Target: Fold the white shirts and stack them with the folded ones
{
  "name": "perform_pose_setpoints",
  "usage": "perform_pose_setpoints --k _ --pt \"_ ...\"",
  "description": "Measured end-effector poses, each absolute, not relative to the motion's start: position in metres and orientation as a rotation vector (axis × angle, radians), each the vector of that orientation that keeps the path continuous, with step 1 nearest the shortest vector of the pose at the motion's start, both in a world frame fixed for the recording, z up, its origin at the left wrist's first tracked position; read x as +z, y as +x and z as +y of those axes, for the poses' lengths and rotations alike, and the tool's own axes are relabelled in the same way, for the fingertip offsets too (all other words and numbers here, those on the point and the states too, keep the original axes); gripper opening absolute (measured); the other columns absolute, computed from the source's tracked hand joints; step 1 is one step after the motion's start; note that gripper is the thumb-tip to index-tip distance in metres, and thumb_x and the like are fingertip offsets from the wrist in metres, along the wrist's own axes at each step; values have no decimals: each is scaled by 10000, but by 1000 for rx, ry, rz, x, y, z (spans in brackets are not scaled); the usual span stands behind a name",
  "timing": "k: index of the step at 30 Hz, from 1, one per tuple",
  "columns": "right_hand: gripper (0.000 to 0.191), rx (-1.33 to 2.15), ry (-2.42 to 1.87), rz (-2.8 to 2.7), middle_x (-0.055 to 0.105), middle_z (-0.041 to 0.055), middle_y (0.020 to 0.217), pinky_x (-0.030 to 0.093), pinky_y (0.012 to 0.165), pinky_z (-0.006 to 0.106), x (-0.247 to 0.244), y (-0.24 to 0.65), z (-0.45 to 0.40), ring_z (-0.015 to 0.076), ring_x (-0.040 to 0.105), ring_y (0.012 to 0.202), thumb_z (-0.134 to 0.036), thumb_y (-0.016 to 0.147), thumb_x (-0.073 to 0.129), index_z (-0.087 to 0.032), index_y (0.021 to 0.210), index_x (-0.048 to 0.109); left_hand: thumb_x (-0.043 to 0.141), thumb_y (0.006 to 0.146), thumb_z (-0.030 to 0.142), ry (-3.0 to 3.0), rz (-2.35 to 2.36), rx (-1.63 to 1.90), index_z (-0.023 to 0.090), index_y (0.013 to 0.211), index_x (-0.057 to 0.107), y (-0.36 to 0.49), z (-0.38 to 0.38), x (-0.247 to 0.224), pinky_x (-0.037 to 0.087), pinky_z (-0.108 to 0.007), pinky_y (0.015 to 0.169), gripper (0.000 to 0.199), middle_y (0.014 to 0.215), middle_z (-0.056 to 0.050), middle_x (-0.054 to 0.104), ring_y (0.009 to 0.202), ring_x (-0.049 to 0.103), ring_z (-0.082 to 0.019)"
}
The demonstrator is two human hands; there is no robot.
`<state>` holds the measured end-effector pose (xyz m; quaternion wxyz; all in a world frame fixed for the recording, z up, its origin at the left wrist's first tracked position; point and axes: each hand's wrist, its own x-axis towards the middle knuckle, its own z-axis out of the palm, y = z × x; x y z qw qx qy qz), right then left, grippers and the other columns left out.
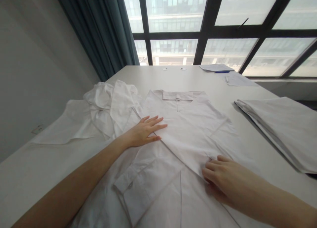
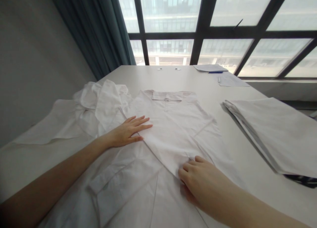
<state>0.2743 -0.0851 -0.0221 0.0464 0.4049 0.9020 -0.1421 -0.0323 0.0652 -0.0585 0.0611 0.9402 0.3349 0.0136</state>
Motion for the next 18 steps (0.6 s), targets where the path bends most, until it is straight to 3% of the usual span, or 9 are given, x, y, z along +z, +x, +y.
perform_pose_setpoints --k 4,9,14,18 --pt "138 -469 1199 2776 680 -5 751 416 719 351 -23 276 -84 200 626 690 -82 757 627 -219 739 617 322 972 628 2845 1028 26 322 1501 341 -32 65 -58 137 -499 1184 611 1600 -85 263 1481 216 -264" --pt "136 -594 1168 2757 687 -7 735 441 708 322 -19 275 -85 186 644 691 -98 802 612 -217 739 630 207 1037 500 2797 1147 32 330 1495 349 -28 63 -58 170 -476 1177 508 1598 -72 275 1480 226 -223" --pt "238 -607 1139 2745 666 -9 685 444 645 308 -19 276 -81 176 632 640 -244 937 535 -223 713 613 302 1019 511 2824 1173 23 336 1497 343 -26 61 -58 178 -475 1176 511 1601 -70 268 1477 235 -237" --pt "218 -420 1251 2922 658 32 786 466 714 340 -25 272 -62 195 619 747 -192 955 484 -198 764 590 331 1001 544 2846 1210 -8 335 1508 326 -25 58 -58 184 -502 1169 548 1604 -99 251 1479 221 -270"
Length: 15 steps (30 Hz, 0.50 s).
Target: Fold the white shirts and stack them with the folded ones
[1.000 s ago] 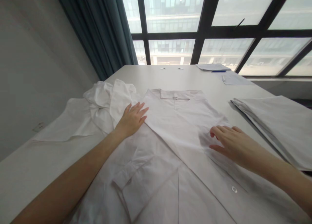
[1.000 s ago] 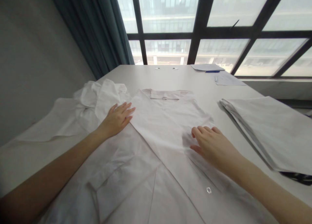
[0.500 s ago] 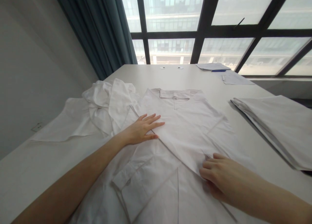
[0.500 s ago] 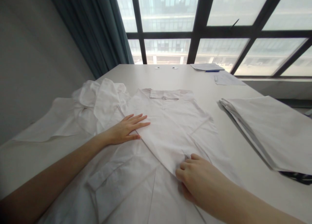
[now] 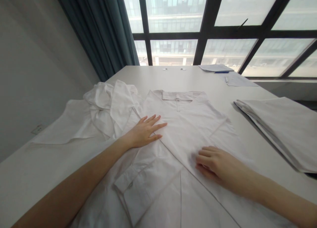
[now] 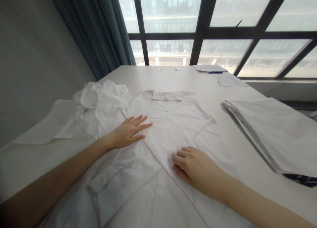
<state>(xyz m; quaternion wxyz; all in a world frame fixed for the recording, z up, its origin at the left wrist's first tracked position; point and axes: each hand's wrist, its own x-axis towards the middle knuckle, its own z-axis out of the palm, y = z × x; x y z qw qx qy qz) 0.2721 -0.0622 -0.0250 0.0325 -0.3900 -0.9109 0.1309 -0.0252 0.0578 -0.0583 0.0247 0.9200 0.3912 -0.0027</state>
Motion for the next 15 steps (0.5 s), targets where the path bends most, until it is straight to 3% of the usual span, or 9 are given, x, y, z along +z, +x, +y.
perform_pose_setpoints --k 4,8,11,15 --pt "149 234 -1062 -2605 673 87 1007 469 869 400 -42 272 -44 227 607 998 -168 956 479 -187 948 626 369 969 598 2843 1297 -49 277 1535 271 -22 55 -60 172 -519 1169 658 1609 -140 211 1484 193 -299" --pt "278 321 -910 -2590 651 97 1265 437 1021 424 -57 276 -39 223 534 1250 -217 967 496 -227 1217 617 395 932 654 2831 1327 -50 211 1546 245 -19 53 -61 162 -514 1175 772 1601 -162 218 1484 187 -309" --pt "397 368 -854 -2665 588 82 1385 395 1088 436 -58 276 -40 212 453 1350 -215 977 460 -242 1365 540 413 919 664 2825 1332 -49 203 1546 244 -18 53 -62 159 -516 1176 796 1602 -157 216 1484 187 -310" --pt "455 420 -769 -2730 567 66 1410 344 1127 457 -52 275 -42 212 411 1385 -170 947 461 -259 1385 538 381 964 593 2843 1339 -23 211 1539 263 -18 52 -63 163 -510 1175 701 1601 -148 233 1485 190 -298"
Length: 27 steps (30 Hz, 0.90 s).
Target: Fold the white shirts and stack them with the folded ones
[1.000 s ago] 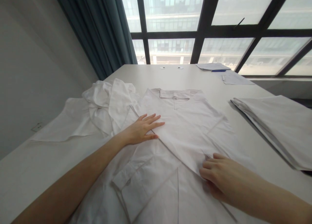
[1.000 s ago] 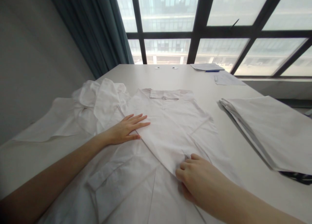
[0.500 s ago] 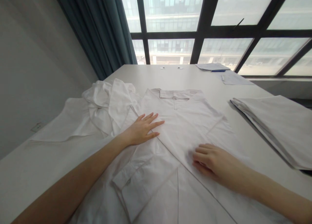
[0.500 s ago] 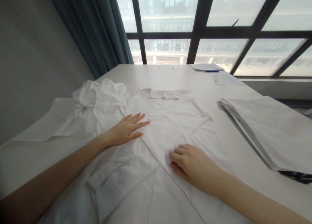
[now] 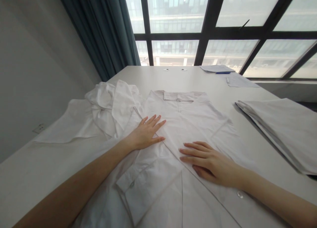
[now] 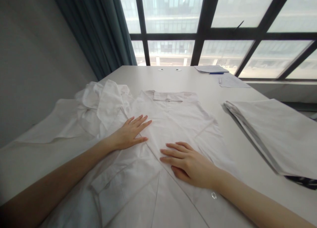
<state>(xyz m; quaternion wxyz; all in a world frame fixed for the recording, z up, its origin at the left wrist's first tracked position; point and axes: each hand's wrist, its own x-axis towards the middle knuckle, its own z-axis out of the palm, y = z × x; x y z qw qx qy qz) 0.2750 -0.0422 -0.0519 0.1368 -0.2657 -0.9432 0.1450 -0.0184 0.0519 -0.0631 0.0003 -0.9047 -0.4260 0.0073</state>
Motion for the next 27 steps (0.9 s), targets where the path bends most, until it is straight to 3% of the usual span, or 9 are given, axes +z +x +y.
perform_pose_setpoints --k 5,13,21,24,27 --pt "447 489 -692 -2754 621 76 1345 336 1129 458 -46 274 -43 211 406 1388 -171 934 462 -243 1363 566 334 1014 460 -2825 -1293 -47 208 1517 317 -16 47 -62 156 -506 1179 563 1591 -141 269 1481 211 -278" --pt "406 415 -633 -2736 658 80 1292 351 1124 418 -50 273 -45 192 457 1352 -154 930 466 -204 1309 603 399 1017 414 -3102 -856 0 291 1514 306 1 22 -53 148 -432 1198 520 1613 -68 219 1486 203 -227" --pt "360 448 -561 -2671 709 87 1198 386 1099 392 -48 271 -48 179 528 1289 -136 901 469 -186 1206 653 406 1016 421 -3178 -758 -6 335 1519 287 1 17 -54 129 -465 1200 524 1625 -77 150 1491 171 -257" --pt "358 414 -499 -2626 740 82 1119 401 1084 387 -45 271 -49 173 629 1162 -106 864 454 -180 1148 660 407 1015 428 -3199 -747 17 311 1529 267 3 12 -51 127 -454 1203 546 1625 -89 145 1494 154 -252" --pt "345 367 -467 -2521 774 63 930 426 1053 392 -45 273 -50 162 721 914 -94 811 458 -178 1077 659 390 1016 449 -3253 -706 69 307 1540 237 5 7 -48 124 -465 1204 564 1627 -98 125 1498 125 -256"
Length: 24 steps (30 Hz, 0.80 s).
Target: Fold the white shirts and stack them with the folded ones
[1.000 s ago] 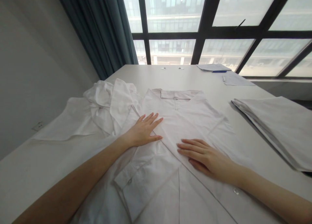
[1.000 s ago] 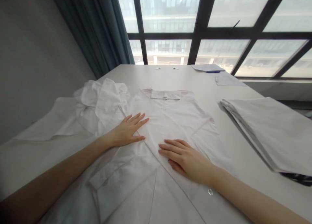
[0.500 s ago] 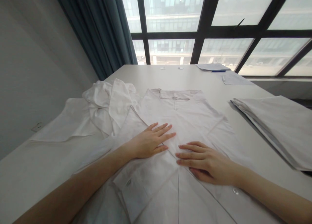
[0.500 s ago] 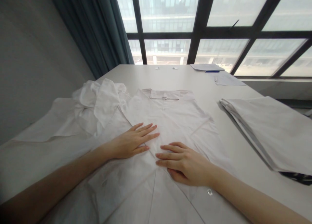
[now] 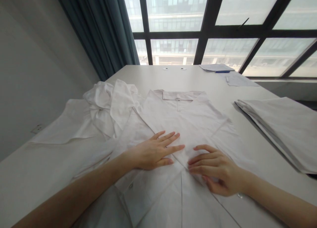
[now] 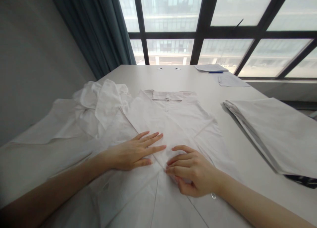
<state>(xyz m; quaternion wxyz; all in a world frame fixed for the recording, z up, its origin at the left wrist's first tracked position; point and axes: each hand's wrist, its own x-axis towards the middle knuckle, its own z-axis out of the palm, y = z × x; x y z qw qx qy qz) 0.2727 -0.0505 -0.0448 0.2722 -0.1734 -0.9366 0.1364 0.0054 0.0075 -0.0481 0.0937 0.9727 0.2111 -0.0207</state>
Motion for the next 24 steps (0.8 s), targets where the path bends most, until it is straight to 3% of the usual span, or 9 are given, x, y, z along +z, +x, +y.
perform_pose_setpoints --k 2,4,8,12,17,24 --pt "330 308 -498 -2443 770 47 846 453 1016 398 -46 276 -51 156 728 796 -93 801 464 -187 1056 651 385 1017 450 2865 597 -65 326 1539 233 7 6 -46 119 -474 1206 558 1629 -85 112 1500 108 -257" --pt "318 221 -589 -2362 769 45 862 470 991 409 -48 279 -50 160 728 795 -87 824 467 -204 1062 643 391 1016 450 2852 591 -61 351 1538 222 7 4 -45 113 -476 1207 558 1634 -70 91 1501 91 -254" --pt "320 95 -920 -2286 752 67 1053 458 1004 437 -54 284 -43 192 684 1050 -100 908 453 -222 1148 624 398 1012 463 2836 570 -78 366 1536 223 8 0 -45 107 -489 1206 561 1635 -85 65 1500 81 -261" --pt "378 33 -1192 -2367 631 108 1324 414 1060 487 -63 284 -36 246 511 1307 -172 948 447 -192 1308 560 409 1011 450 2826 482 -27 388 1516 281 10 -4 -46 123 -511 1202 525 1633 -75 70 1496 112 -284" --pt "443 24 -1370 -2439 521 129 1444 407 1092 460 -76 285 -33 241 430 1372 -252 962 434 -134 1384 503 423 1009 431 2801 370 -7 398 1469 384 14 -8 -41 154 -542 1189 463 1631 -59 135 1487 173 -297" --pt "509 -90 -1484 -2484 443 116 1505 372 1114 483 -80 290 -33 241 374 1409 -341 984 392 -146 1452 434 444 999 425 2720 247 55 363 1430 463 17 -12 -36 147 -512 1206 436 1591 -13 297 1474 238 -271"
